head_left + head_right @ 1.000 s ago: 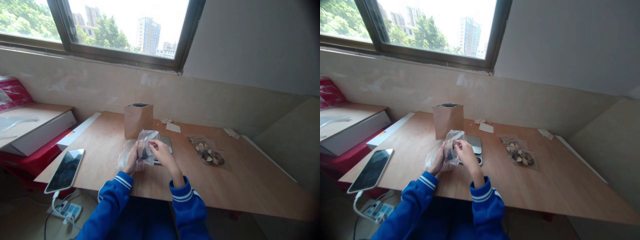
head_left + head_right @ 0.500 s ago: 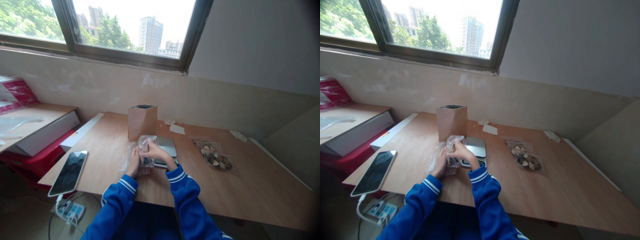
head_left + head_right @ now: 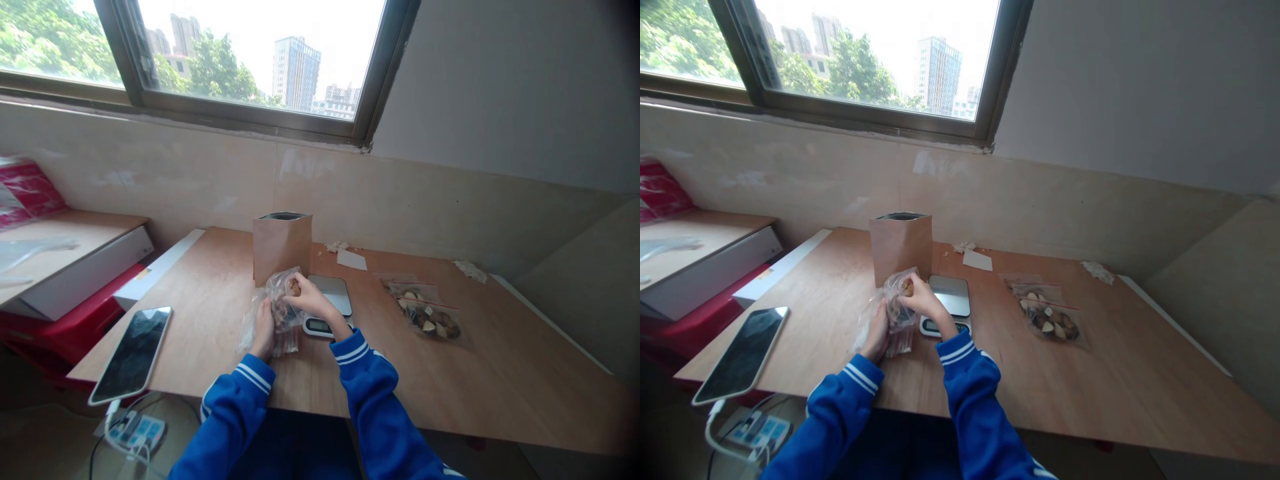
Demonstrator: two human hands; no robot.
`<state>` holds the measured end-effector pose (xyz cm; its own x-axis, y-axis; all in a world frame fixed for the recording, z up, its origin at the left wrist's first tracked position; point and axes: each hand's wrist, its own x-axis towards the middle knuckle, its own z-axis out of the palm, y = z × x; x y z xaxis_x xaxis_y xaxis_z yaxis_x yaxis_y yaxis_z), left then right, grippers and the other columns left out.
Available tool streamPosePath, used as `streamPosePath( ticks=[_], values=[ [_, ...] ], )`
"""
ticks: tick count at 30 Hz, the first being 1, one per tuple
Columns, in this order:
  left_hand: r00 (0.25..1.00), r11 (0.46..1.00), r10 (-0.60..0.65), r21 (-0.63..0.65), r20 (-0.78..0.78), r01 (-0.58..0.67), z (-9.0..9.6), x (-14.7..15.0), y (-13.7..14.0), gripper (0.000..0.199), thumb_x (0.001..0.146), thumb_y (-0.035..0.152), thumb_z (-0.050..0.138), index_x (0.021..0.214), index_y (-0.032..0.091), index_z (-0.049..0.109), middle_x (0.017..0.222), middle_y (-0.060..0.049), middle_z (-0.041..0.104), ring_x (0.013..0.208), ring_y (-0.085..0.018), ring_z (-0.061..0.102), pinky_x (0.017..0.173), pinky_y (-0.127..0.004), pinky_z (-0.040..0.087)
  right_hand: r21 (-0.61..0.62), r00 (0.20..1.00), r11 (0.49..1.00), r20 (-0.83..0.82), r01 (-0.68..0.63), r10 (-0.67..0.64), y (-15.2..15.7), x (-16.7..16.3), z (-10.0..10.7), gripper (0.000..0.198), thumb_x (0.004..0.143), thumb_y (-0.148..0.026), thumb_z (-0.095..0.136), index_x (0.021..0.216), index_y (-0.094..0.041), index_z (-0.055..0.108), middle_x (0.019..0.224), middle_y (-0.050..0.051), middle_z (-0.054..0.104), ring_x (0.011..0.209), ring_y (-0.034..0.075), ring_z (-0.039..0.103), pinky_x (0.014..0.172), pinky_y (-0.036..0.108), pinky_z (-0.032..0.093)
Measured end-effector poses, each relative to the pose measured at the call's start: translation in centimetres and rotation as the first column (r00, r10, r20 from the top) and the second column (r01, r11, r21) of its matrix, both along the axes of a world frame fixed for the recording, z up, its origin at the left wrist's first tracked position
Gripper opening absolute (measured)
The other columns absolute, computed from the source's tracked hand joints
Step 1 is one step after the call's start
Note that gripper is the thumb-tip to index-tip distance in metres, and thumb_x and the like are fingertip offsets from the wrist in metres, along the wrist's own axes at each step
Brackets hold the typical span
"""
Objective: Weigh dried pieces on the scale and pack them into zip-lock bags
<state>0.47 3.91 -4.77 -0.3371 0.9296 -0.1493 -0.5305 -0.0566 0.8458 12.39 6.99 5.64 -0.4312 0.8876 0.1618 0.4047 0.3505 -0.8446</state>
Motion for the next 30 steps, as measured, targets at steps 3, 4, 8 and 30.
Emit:
streamPosePath(
  ticks=[3, 4, 8, 30],
  values=[
    [0.997, 1.0, -0.015, -0.016, 0.08, 0.016, 0.4, 0.0, -0.1, 0.032, 0.082, 0.041, 0.061, 0.097, 0.013, 0.063, 0.092, -0.006, 0.07, 0.079, -0.016, 0.066, 0.073, -0.028, 0.051, -0.043, 0.997, 0.999, -0.065, 0.033, -0.036, 0.2, 0.0, 0.8, 0.024, 0.069, -0.019, 0.064, 0.092, -0.019, 0.054, 0.087, -0.001, 0.061, 0.08, 0.016, 0.059, 0.068, 0.026, 0.046],
    [0.995, 1.0, -0.014, -0.022, 0.096, 0.016, 0.5, 0.0, -0.2, 0.032, 0.082, 0.041, 0.061, 0.097, 0.013, 0.063, 0.09, -0.006, 0.071, 0.076, -0.016, 0.066, 0.07, -0.027, 0.051, -0.061, 0.995, 0.997, -0.087, 0.037, -0.042, 0.3, 0.0, 1.0, 0.025, 0.069, -0.02, 0.064, 0.092, -0.02, 0.054, 0.087, -0.001, 0.061, 0.078, 0.015, 0.058, 0.066, 0.025, 0.046],
    [0.975, 0.996, -0.057, -0.061, 0.215, 0.071, 1.0, -0.2, -0.4, 0.034, 0.086, 0.041, 0.055, 0.102, 0.013, 0.065, 0.091, -0.007, 0.072, 0.072, -0.015, 0.068, 0.065, -0.025, 0.051, -0.091, 0.979, 0.994, -0.19, 0.061, -0.077, 0.9, 0.1, 1.6, 0.028, 0.069, -0.025, 0.067, 0.092, -0.019, 0.053, 0.082, -0.002, 0.06, 0.074, 0.014, 0.059, 0.062, 0.025, 0.048],
    [0.881, 0.982, -0.156, -0.028, 0.448, 0.188, 3.0, -1.2, -1.3, 0.044, 0.09, 0.048, 0.05, 0.117, 0.014, 0.062, 0.088, -0.007, 0.073, 0.061, -0.012, 0.066, 0.048, -0.019, 0.05, 0.558, 0.933, 0.767, -0.331, 0.316, -0.143, 13.2, -2.2, 13.0, 0.031, 0.079, -0.027, 0.063, 0.106, -0.019, 0.048, 0.097, 0.003, 0.059, 0.088, 0.016, 0.058, 0.08, 0.031, 0.049]
  ],
)
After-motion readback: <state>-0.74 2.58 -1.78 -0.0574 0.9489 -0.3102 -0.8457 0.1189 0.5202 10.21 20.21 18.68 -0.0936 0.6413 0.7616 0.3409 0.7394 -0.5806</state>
